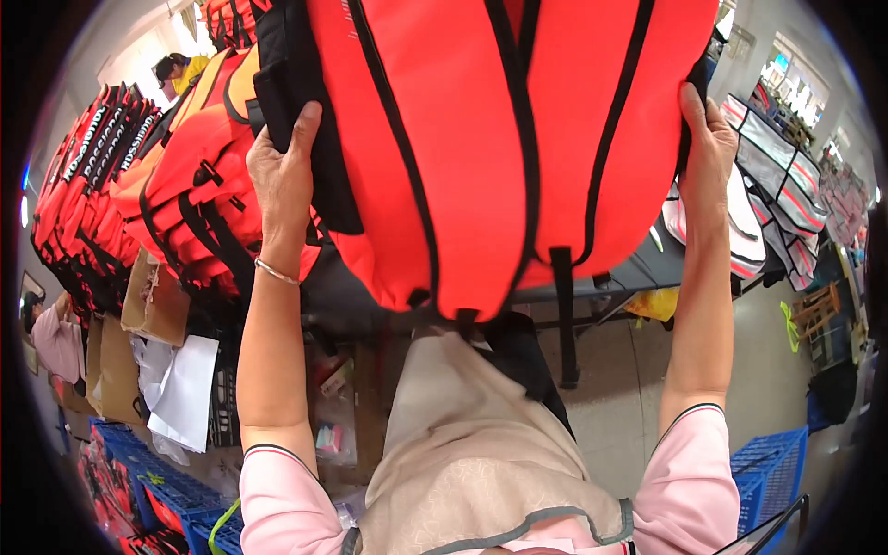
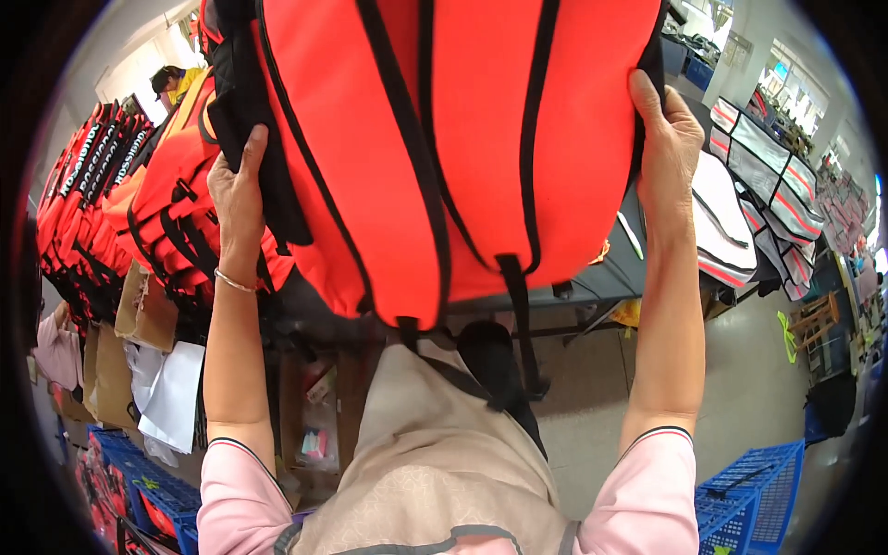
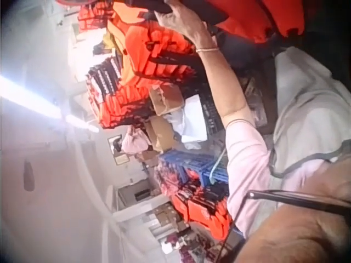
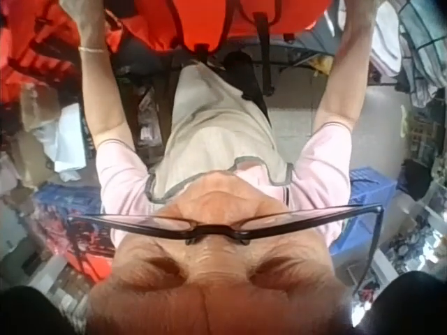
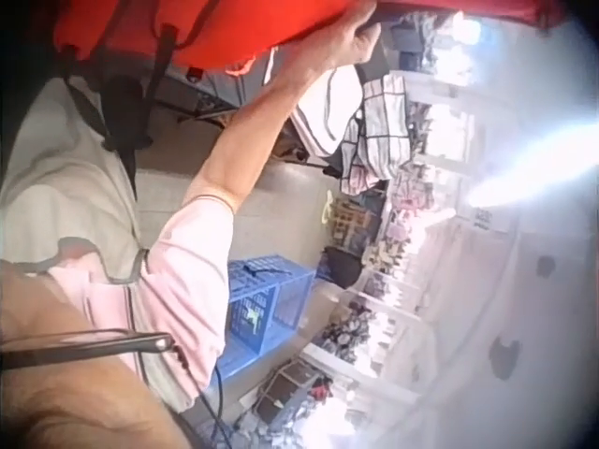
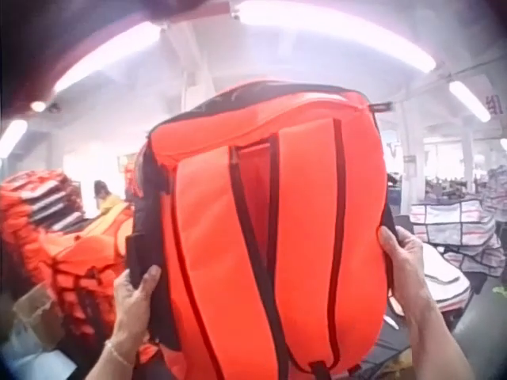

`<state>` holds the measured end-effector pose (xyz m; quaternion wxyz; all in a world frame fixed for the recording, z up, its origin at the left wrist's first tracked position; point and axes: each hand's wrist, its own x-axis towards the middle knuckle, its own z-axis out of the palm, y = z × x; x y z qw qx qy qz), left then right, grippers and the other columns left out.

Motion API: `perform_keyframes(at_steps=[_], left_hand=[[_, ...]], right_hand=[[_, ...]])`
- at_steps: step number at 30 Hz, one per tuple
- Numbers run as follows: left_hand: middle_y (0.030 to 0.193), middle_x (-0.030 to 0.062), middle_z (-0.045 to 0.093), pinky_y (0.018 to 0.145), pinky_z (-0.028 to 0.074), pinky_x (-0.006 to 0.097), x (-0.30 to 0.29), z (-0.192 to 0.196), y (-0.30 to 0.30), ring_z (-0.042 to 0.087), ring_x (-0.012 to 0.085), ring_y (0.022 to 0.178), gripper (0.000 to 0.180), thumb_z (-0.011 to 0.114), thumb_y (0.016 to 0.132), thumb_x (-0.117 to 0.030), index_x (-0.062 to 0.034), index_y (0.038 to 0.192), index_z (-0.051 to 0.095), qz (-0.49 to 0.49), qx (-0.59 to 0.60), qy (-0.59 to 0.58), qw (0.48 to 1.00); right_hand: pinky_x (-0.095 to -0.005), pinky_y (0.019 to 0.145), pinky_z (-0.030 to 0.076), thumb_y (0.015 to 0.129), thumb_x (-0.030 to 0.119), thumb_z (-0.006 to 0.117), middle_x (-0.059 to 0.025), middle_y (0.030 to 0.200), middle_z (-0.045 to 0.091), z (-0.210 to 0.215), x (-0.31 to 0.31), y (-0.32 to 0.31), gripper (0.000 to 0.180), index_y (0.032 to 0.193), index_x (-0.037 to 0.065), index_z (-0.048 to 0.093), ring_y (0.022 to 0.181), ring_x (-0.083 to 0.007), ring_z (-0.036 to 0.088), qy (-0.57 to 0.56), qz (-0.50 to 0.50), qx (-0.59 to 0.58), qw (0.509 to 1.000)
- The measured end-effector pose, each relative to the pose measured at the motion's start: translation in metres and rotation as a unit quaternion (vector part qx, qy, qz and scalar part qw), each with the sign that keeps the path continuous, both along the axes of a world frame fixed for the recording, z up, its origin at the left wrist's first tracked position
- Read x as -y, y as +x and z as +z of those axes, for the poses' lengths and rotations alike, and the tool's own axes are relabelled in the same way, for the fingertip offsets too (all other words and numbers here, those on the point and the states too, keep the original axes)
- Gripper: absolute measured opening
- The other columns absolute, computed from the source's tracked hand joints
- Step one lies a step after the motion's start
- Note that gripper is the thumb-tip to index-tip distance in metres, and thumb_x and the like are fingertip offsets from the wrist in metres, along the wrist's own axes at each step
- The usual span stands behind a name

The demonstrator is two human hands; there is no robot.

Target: Inspecting and cleaning red and pink backpacks using a toothbrush and tweezers.

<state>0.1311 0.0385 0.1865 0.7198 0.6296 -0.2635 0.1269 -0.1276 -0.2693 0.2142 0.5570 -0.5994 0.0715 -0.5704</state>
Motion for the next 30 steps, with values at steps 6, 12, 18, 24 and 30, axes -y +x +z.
perform_keyframes(at_steps=[6,12,18,24,30], left_hand=[[0.087,0.0009,0.07,0.068,0.049,0.023,-0.022,-0.046,0.004,0.061,0.0075,0.076,0.032,0.074,0.089,-0.029,0.0009,0.102,0.071,-0.065,-0.07,0.078,0.992],[0.115,0.0197,0.067,0.083,0.053,0.04,-0.067,-0.161,0.004,0.069,0.0315,0.092,0.061,0.079,0.077,-0.041,-0.0009,0.121,0.063,0.065,0.019,0.472,0.879],[0.121,0.0128,0.063,0.085,0.05,0.033,-0.134,-0.245,-0.059,0.061,0.0199,0.103,0.058,0.078,0.081,-0.023,-0.0018,0.131,0.057,0.047,-0.177,0.306,0.934],[0.147,0.0145,0.041,0.112,0.035,0.035,-0.145,-0.246,-0.163,0.044,0.0226,0.133,0.08,0.069,0.082,-0.004,0.002,0.15,0.027,-0.066,-0.302,0.098,0.946],[0.123,0.0143,0.061,0.095,0.05,0.031,-0.141,-0.249,-0.147,0.062,0.0185,0.108,0.071,0.065,0.078,0.003,0.0049,0.143,0.037,-0.053,-0.308,0.087,0.946]], right_hand=[[-0.0202,0.063,0.043,0.094,0.021,0.069,0.0038,0.079,0.061,-0.054,-0.012,-0.003,0.02,0.081,0.005,0.064,0.07,-0.0024,0.05,0.1,0.002,-0.123,0.987],[-0.0307,0.086,0.049,0.088,0.023,0.072,-0.0126,0.118,0.059,-0.211,-0.029,-0.018,0.046,0.121,-0.004,0.054,0.098,-0.0168,0.059,-0.004,-0.059,-0.366,0.929],[-0.028,0.08,0.048,0.093,0.022,0.067,-0.0087,0.102,0.061,-0.261,-0.052,-0.063,0.049,0.131,-0.004,0.05,0.086,-0.0129,0.057,0.126,-0.049,-0.441,0.887],[-0.031,0.095,0.044,0.092,0.021,0.067,-0.0129,0.119,0.059,-0.243,-0.079,-0.041,0.06,0.139,-0.006,0.041,0.108,-0.0183,0.056,0.09,-0.029,-0.459,0.884],[-0.0333,0.101,0.044,0.082,0.004,0.067,-0.0164,0.132,0.054,-0.228,-0.069,-0.044,0.066,0.14,-0.009,0.039,0.116,-0.0225,0.055,0.061,0.027,-0.41,0.91]])
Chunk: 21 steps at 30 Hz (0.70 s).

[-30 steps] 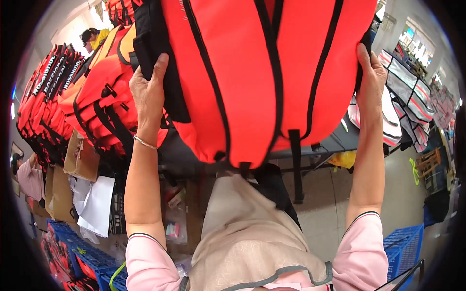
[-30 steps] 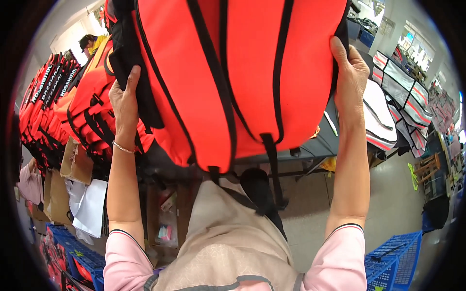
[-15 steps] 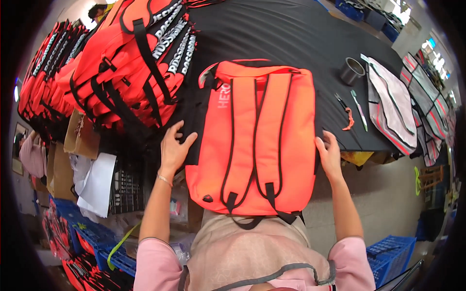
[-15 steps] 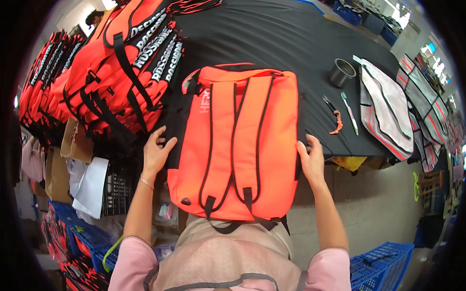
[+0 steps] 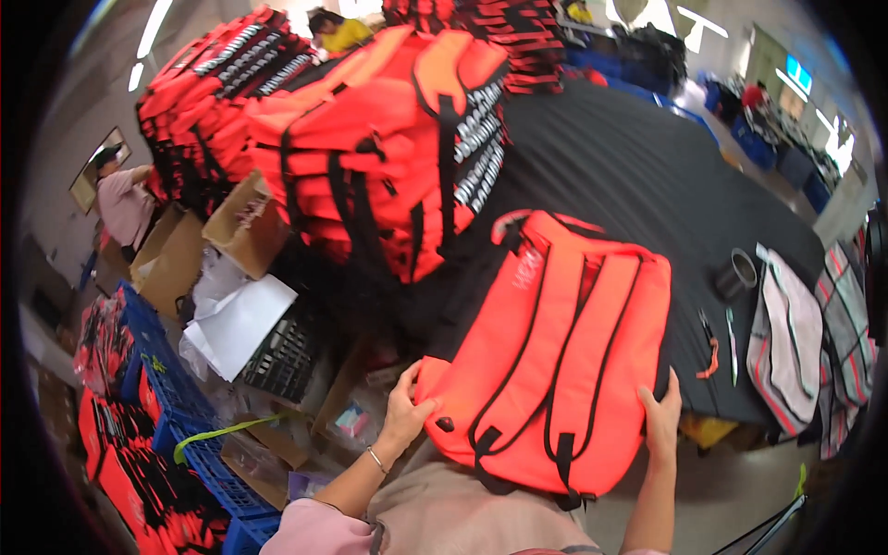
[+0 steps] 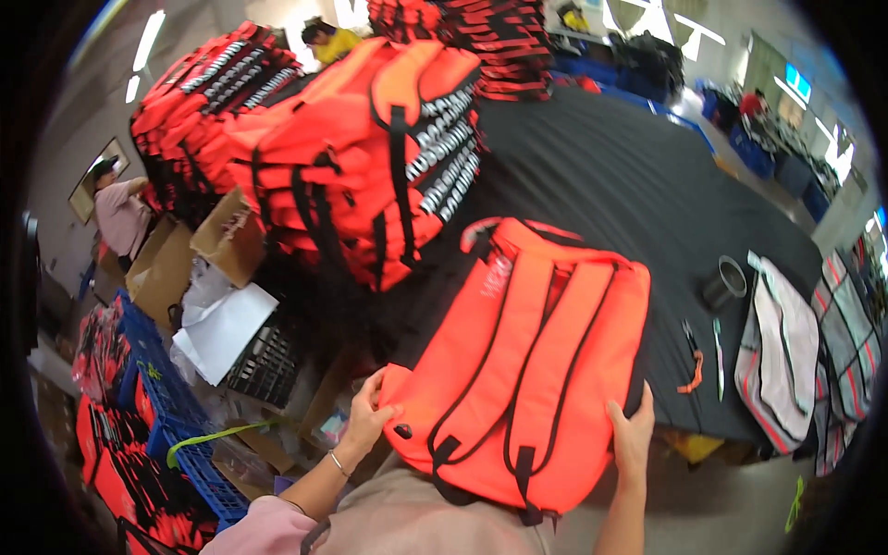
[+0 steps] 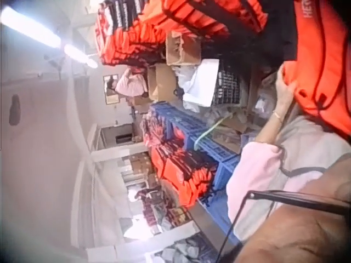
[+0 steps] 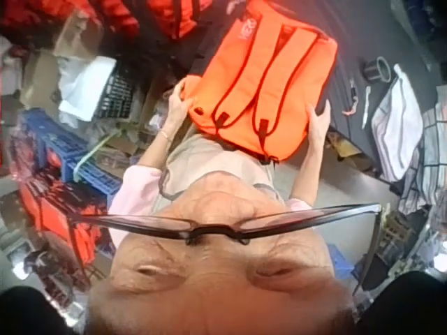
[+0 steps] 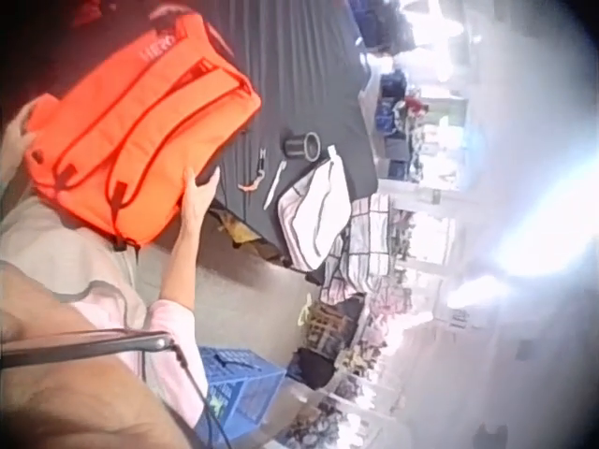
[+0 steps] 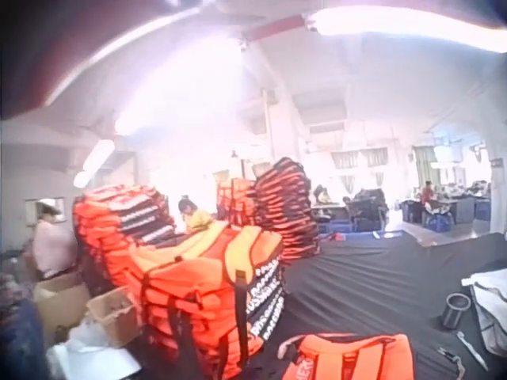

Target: Inspecting and cleaning red and pink backpacks using a toothbrush and tweezers.

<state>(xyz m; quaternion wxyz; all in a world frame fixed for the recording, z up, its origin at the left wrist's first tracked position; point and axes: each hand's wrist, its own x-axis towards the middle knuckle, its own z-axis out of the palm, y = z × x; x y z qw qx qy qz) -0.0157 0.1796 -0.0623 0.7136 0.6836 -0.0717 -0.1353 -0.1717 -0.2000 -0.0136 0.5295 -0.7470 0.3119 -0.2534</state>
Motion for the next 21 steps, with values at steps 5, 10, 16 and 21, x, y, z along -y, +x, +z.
perform_keyframes(at_steps=[5,10,16,21], left_hand=[[0.111,0.0108,0.067,0.086,0.052,0.026,0.01,0.091,0.04,0.065,0.0137,0.096,0.059,0.061,0.081,0.005,0.0076,0.138,0.043,-0.076,0.007,-0.043,0.996],[0.094,0.0015,0.064,0.072,0.047,0.021,0.053,0.203,0.09,0.058,0.0058,0.08,0.042,0.058,0.085,-0.006,0.0031,0.126,0.06,-0.187,0.083,-0.052,0.978],[0.081,-0.001,0.061,0.06,0.047,0.021,0.075,0.321,0.137,0.058,0.0067,0.07,0.038,0.059,0.087,-0.017,-0.0004,0.121,0.065,-0.189,0.205,-0.077,0.957],[0.08,0.0003,0.062,0.059,0.052,0.026,0.036,0.39,0.195,0.061,0.0115,0.067,0.016,0.063,0.087,-0.023,-0.0065,0.09,0.065,-0.07,0.36,-0.19,0.911]], right_hand=[[-0.0312,0.098,0.045,0.079,-0.002,0.062,-0.0159,0.128,0.055,0.052,0.021,-0.006,0.066,0.139,-0.013,0.038,0.112,-0.0215,0.056,0.038,-0.009,0.074,0.996],[-0.0324,0.098,0.046,0.08,0.006,0.063,-0.0173,0.128,0.057,0.127,0.088,-0.003,0.069,0.141,-0.013,0.037,0.108,-0.0218,0.059,-0.11,-0.028,0.104,0.988],[-0.0274,0.088,0.049,0.089,0.016,0.062,-0.0106,0.109,0.064,0.256,0.133,0.001,0.045,0.126,-0.008,0.055,0.094,-0.0157,0.062,-0.199,-0.021,0.221,0.955],[-0.0269,0.078,0.051,0.091,0.021,0.064,-0.0088,0.102,0.065,0.352,0.053,0.117,0.035,0.116,-0.003,0.06,0.085,-0.0137,0.063,-0.114,0.034,0.364,0.924]])
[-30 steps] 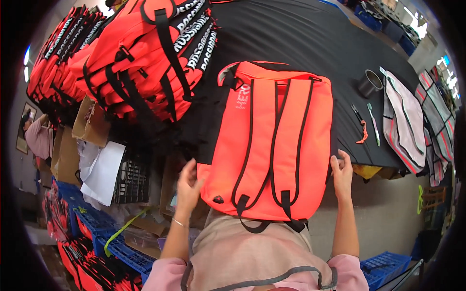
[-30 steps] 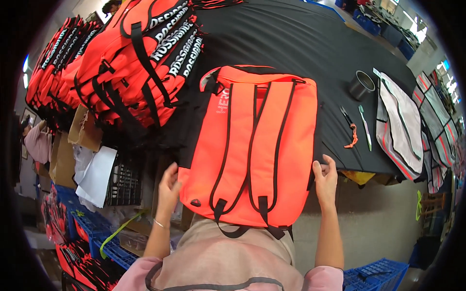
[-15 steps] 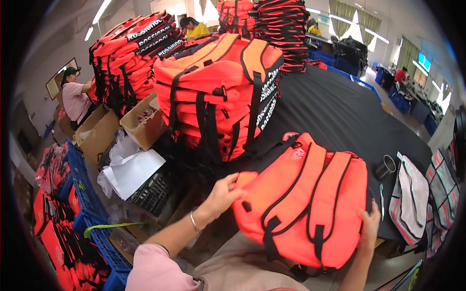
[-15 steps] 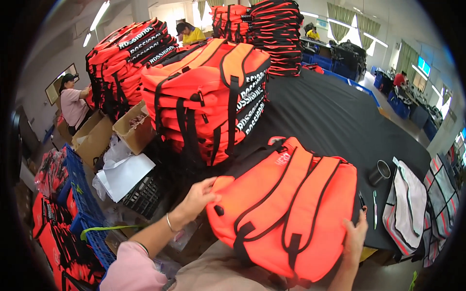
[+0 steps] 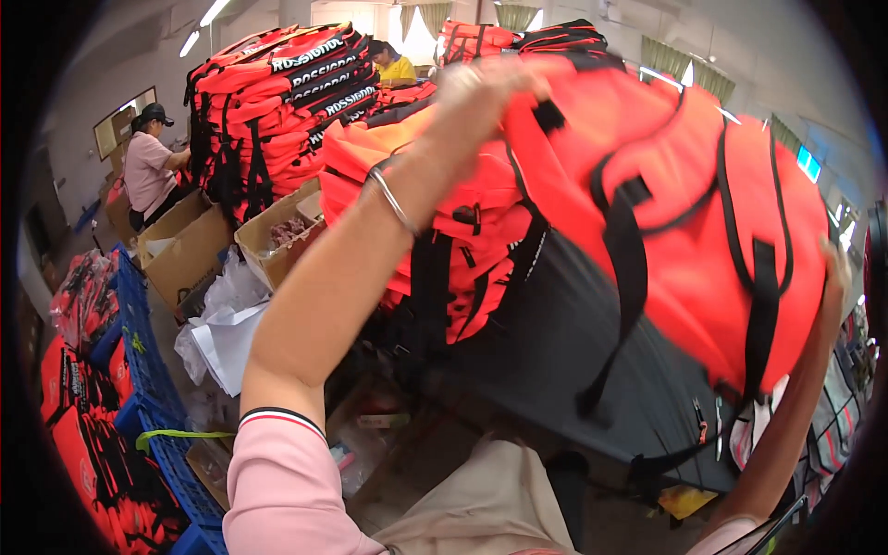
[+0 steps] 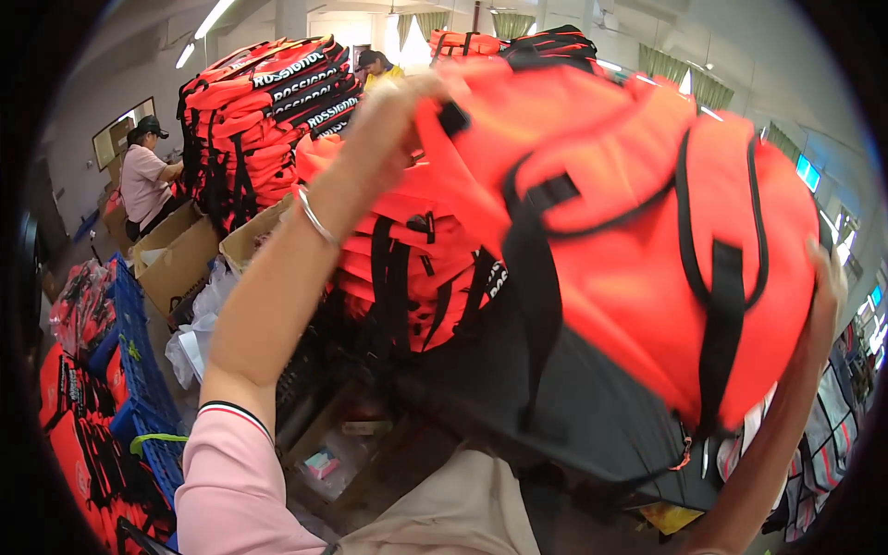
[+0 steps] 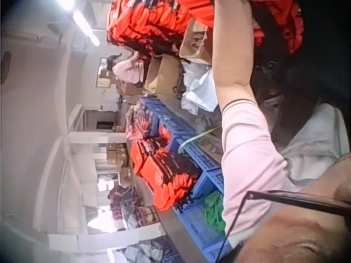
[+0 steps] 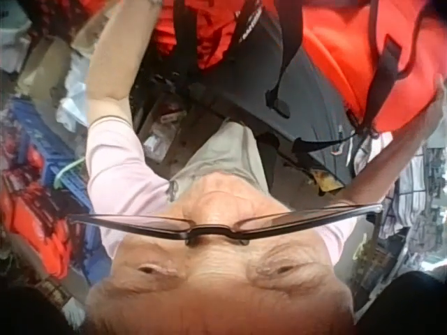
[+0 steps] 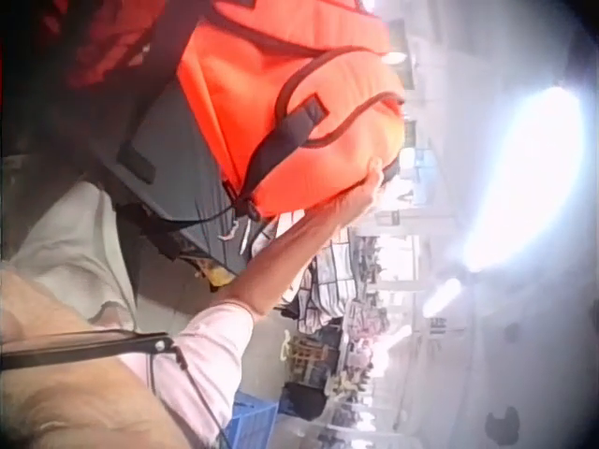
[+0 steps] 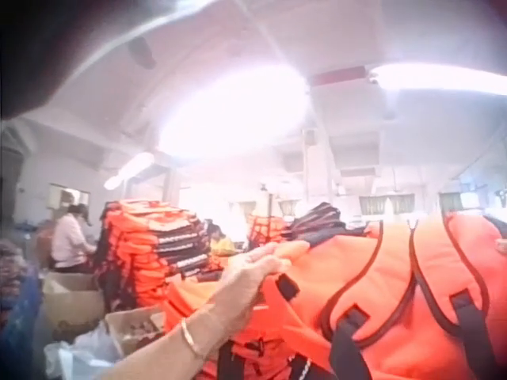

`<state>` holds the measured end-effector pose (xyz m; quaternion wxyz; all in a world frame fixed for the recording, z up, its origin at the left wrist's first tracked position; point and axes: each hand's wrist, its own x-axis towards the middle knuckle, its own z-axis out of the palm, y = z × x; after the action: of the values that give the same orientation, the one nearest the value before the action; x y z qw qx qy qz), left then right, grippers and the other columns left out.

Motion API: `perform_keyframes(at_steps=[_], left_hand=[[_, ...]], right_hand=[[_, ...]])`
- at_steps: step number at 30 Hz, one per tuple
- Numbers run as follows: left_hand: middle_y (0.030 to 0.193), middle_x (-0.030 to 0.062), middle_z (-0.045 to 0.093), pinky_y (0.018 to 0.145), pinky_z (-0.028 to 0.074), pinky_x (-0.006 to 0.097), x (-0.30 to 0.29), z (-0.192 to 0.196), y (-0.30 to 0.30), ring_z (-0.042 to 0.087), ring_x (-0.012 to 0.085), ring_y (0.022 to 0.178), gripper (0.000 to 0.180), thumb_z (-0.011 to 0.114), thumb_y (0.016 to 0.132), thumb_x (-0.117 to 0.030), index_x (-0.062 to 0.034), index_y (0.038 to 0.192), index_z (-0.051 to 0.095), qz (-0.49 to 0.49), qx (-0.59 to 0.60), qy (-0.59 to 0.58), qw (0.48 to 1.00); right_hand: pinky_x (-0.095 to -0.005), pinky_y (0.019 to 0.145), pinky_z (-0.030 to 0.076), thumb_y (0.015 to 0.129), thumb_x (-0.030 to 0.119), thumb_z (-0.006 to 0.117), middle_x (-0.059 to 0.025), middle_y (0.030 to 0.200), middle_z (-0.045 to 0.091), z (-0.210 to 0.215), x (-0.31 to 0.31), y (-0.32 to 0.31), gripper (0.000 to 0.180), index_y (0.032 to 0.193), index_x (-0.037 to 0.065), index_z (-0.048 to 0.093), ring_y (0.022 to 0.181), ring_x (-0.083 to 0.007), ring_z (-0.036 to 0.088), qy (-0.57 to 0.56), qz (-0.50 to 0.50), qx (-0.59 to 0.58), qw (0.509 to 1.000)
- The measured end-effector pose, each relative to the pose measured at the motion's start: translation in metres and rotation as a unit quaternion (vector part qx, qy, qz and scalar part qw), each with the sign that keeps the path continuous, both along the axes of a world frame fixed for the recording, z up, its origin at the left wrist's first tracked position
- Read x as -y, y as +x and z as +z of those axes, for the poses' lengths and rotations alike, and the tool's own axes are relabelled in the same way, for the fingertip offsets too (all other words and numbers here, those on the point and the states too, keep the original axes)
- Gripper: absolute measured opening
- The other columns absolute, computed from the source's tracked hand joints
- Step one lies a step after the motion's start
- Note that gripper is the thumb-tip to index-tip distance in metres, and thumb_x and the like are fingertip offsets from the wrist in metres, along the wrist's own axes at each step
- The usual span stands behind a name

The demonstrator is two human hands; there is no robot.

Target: Inspecting and cleaning red and pink backpacks using a toothbrush and tweezers.

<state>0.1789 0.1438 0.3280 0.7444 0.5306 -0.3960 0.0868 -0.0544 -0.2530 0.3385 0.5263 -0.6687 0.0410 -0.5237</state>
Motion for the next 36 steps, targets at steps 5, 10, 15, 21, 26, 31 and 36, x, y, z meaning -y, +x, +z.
perform_keyframes(at_steps=[5,10,15,21,26,31,36], left_hand=[[0.114,0.0066,0.065,0.085,0.053,0.034,-0.104,0.066,0.066,0.063,0.019,0.099,0.047,0.064,0.093,-0.039,-0.0042,0.123,0.058,-0.087,0.109,-0.113,0.984],[0.117,0.0076,0.067,0.086,0.053,0.03,-0.126,0.073,0.131,0.064,0.0174,0.101,0.044,0.067,0.094,-0.029,-0.0019,0.128,0.06,-0.085,0.155,-0.255,0.951],[0.086,0.018,0.066,0.075,0.046,0.039,-0.237,-0.031,0.215,0.062,0.0244,0.08,0.077,0.047,0.089,-0.073,0.0005,0.098,0.069,0.522,-0.013,0.065,0.85],[0.084,0.002,0.067,0.073,0.045,0.029,-0.188,-0.128,0.232,0.052,0.0089,0.079,0.062,0.058,0.094,-0.056,0.0042,0.101,0.072,0.479,-0.015,-0.025,0.878],[0.067,0.003,0.063,0.06,0.044,0.036,-0.176,-0.131,0.254,0.049,0.0097,0.066,0.053,0.057,0.096,-0.051,-0.0003,0.098,0.073,0.538,-0.011,0.019,0.842],[0.067,0.0115,0.066,0.057,0.046,0.04,-0.3,-0.111,0.281,0.057,0.0177,0.059,0.037,0.052,0.097,-0.037,-0.0077,0.089,0.073,0.692,0.134,0.046,0.708],[0.095,0.0049,0.071,0.074,0.053,0.025,-0.207,-0.153,0.307,0.065,0.0133,0.082,0.022,0.064,0.094,-0.015,-0.001,0.109,0.07,0.32,-0.065,-0.2,0.924]], right_hand=[[-0.0306,0.075,0.055,0.091,0.02,0.066,-0.0093,0.098,0.068,0.063,-0.067,0.152,0.028,0.109,-0.001,0.064,0.083,-0.0165,0.066,-0.015,0.154,0.136,0.979],[-0.0282,0.066,0.054,0.089,0.022,0.067,-0.0073,0.087,0.068,0.086,-0.089,0.301,0.023,0.096,0.001,0.068,0.068,-0.0138,0.064,-0.013,0.318,0.108,0.942],[-0.0349,0.07,0.053,0.082,0.02,0.072,-0.0085,0.09,0.063,-0.015,-0.191,0.376,0.032,0.105,0.002,0.058,0.079,-0.0186,0.063,0.051,0.264,0.015,0.963],[-0.0337,0.056,0.043,0.078,0.018,0.068,-0.0048,0.082,0.061,-0.079,-0.179,0.389,0.025,0.1,0.008,0.059,0.068,-0.0154,0.057,0.102,0.264,-0.109,0.953],[-0.0326,0.075,0.056,0.098,0.026,0.054,-0.0048,0.097,0.069,-0.046,-0.166,0.386,0.024,0.106,0.005,0.062,0.083,-0.0151,0.066,0.061,0.323,-0.196,0.924],[-0.0311,0.093,0.05,0.102,0.029,0.051,-0.0028,0.117,0.067,-0.021,-0.219,0.352,0.033,0.126,0.008,0.059,0.106,-0.0128,0.064,0.1,0.484,-0.105,0.863],[-0.0314,0.101,0.047,0.103,0.024,0.046,-0.0066,0.13,0.06,-0.049,-0.189,0.384,0.04,0.136,0.001,0.051,0.117,-0.0153,0.059,0.11,0.409,-0.081,0.902]])
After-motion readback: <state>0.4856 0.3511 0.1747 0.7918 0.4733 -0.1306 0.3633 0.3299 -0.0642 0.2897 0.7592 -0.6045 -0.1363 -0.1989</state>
